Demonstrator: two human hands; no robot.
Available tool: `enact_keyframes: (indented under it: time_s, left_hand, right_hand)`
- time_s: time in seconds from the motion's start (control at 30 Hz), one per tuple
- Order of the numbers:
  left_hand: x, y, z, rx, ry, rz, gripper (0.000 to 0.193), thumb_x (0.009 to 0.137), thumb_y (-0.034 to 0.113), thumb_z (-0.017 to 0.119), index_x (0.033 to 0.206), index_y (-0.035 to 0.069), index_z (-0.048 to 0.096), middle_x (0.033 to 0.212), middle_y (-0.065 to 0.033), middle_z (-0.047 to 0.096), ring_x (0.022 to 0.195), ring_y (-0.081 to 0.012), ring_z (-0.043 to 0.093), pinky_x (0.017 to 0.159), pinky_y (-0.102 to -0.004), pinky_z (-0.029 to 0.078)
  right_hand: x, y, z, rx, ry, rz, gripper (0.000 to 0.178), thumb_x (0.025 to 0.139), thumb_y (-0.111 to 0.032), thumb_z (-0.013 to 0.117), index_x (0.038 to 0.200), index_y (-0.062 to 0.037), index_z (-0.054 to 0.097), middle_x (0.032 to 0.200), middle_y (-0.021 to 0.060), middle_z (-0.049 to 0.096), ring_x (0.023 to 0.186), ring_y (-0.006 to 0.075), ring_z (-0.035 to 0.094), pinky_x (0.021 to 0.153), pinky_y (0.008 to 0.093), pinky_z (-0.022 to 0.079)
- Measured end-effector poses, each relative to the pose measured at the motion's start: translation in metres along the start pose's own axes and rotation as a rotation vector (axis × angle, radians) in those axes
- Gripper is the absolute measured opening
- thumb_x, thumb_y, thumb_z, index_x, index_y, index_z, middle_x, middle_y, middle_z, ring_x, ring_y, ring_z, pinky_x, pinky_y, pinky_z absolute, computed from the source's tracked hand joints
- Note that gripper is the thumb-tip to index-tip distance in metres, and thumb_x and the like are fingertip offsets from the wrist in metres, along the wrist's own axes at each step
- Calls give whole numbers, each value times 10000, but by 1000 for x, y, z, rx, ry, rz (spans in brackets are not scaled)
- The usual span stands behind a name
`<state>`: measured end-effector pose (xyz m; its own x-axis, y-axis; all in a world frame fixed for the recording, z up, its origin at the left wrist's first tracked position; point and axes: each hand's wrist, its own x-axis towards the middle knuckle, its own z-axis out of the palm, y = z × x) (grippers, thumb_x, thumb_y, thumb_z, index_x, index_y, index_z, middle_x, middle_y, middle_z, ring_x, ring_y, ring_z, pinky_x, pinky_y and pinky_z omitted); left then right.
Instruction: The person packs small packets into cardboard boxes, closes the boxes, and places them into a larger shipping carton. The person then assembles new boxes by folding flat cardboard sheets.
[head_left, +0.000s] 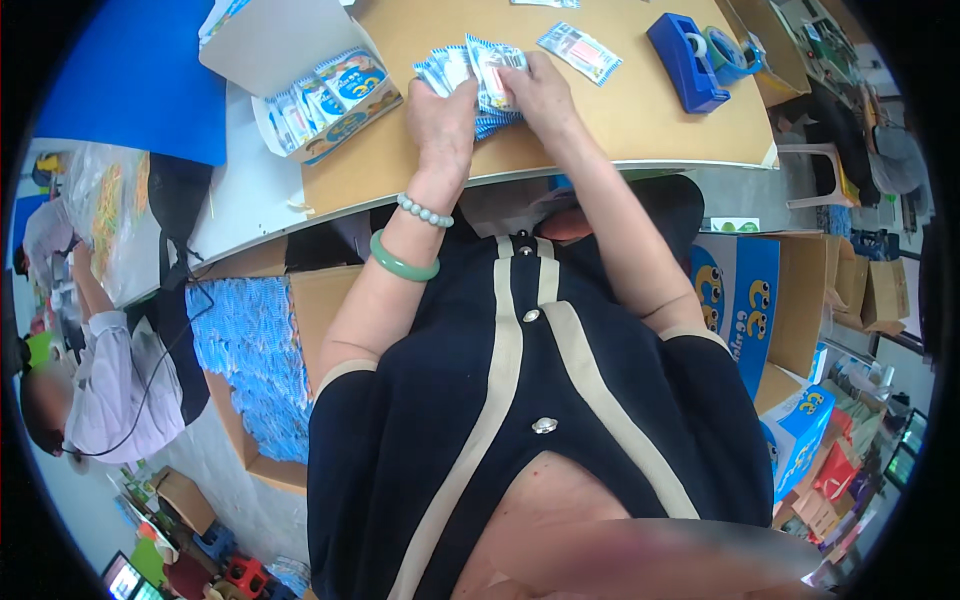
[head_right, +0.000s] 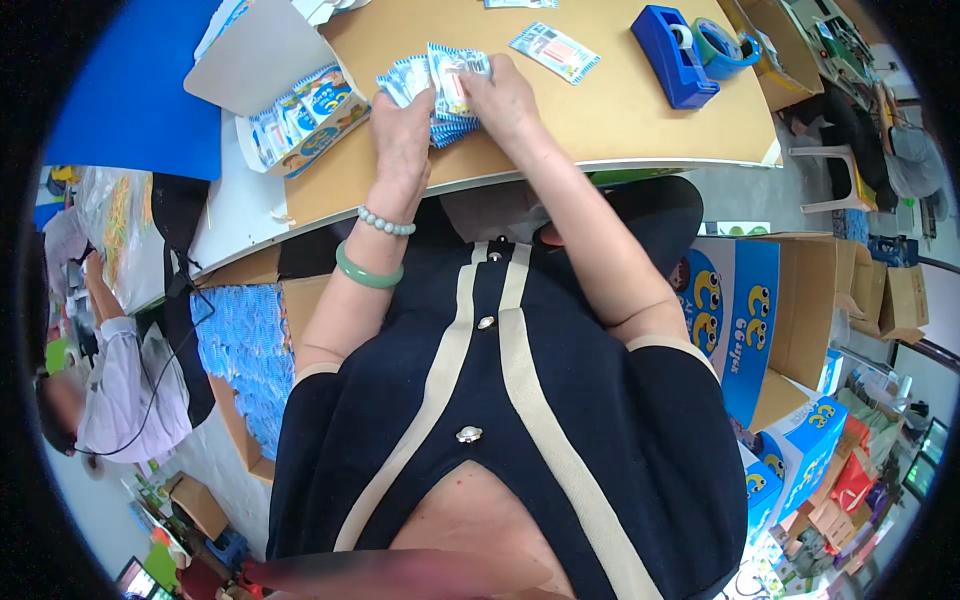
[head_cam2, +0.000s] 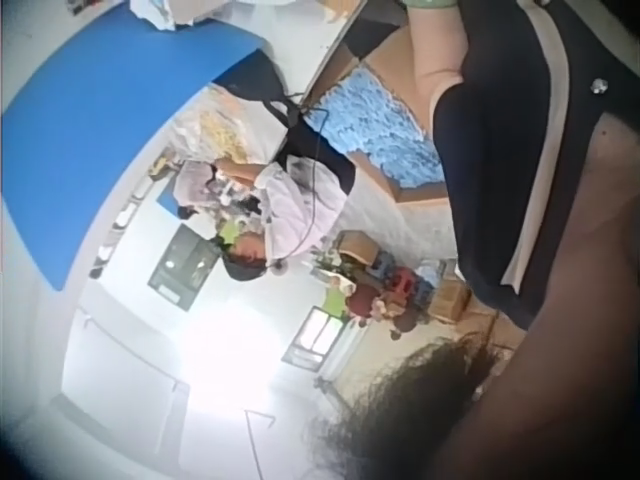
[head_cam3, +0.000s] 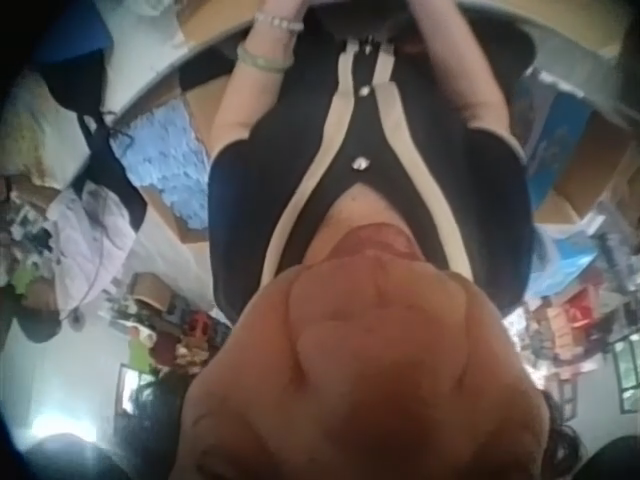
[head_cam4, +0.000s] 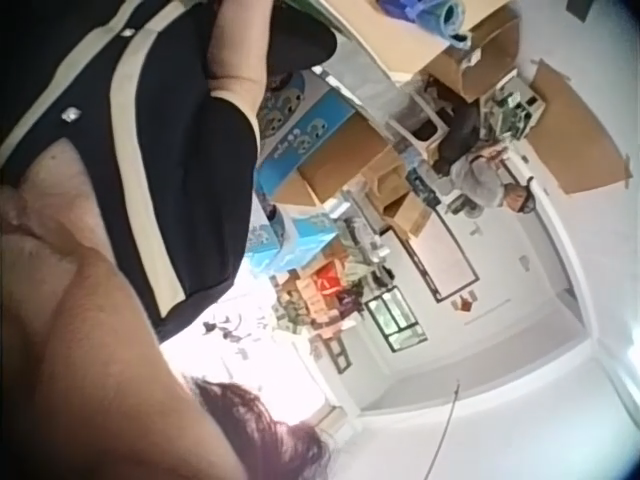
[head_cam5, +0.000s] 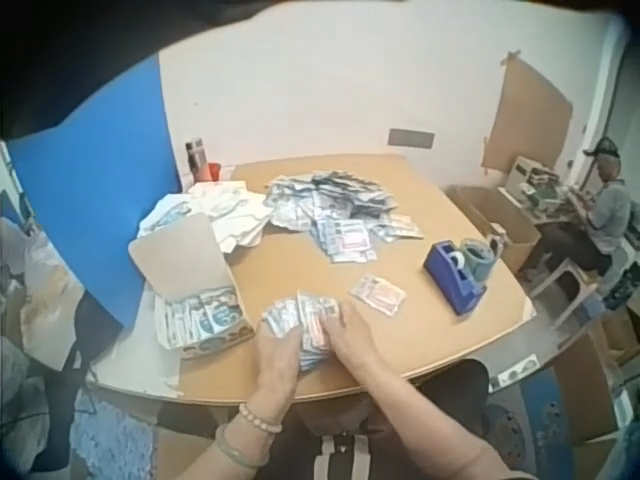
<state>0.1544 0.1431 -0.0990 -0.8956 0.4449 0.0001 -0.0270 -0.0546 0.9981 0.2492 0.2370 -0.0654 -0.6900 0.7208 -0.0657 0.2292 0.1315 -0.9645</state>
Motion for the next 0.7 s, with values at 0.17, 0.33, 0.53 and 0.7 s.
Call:
enact_keyframes:
  time_s: [0.17, 0.33, 0.53, 0.7]
  left_hand:
    - [-12, 38, 7, -3, -151, -53, 260, 810, 152, 712, 981, -28, 637, 900, -102, 697, 809, -160, 661, 704, -318, 514]
    - [-10, 52, 1, -30, -313, -67, 255, 818, 139, 723, 991, -28, 637, 891, -75, 688, 772, -123, 642, 681, -279, 509]
    - [-11, 44, 7, 82, -310, -15, 322, 780, 131, 757, 1024, -28, 619, 886, -73, 687, 758, -135, 650, 678, -269, 518]
    - [-6, 42, 0, -28, -314, -139, 330, 767, 82, 750, 1053, -8, 613, 970, -91, 703, 837, -151, 676, 731, -281, 533]
  right_hand:
    - [-11, 2, 9, -343, 280, -126, 287, 943, -239, 527, 1065, 20, 553, 962, 266, 640, 913, 417, 628, 782, 464, 493]
    - [-17, 13, 12, -265, 263, -248, 334, 964, -299, 493, 1120, -9, 548, 945, 269, 619, 919, 456, 598, 769, 475, 479]
    - [-21, 21, 15, -193, 321, -372, 318, 966, -289, 487, 1140, -31, 551, 966, 243, 624, 923, 440, 600, 774, 472, 479]
    - [-12, 18, -13, -390, 213, -423, 297, 946, -257, 528, 1139, -35, 567, 1024, 216, 637, 934, 406, 608, 826, 465, 479]
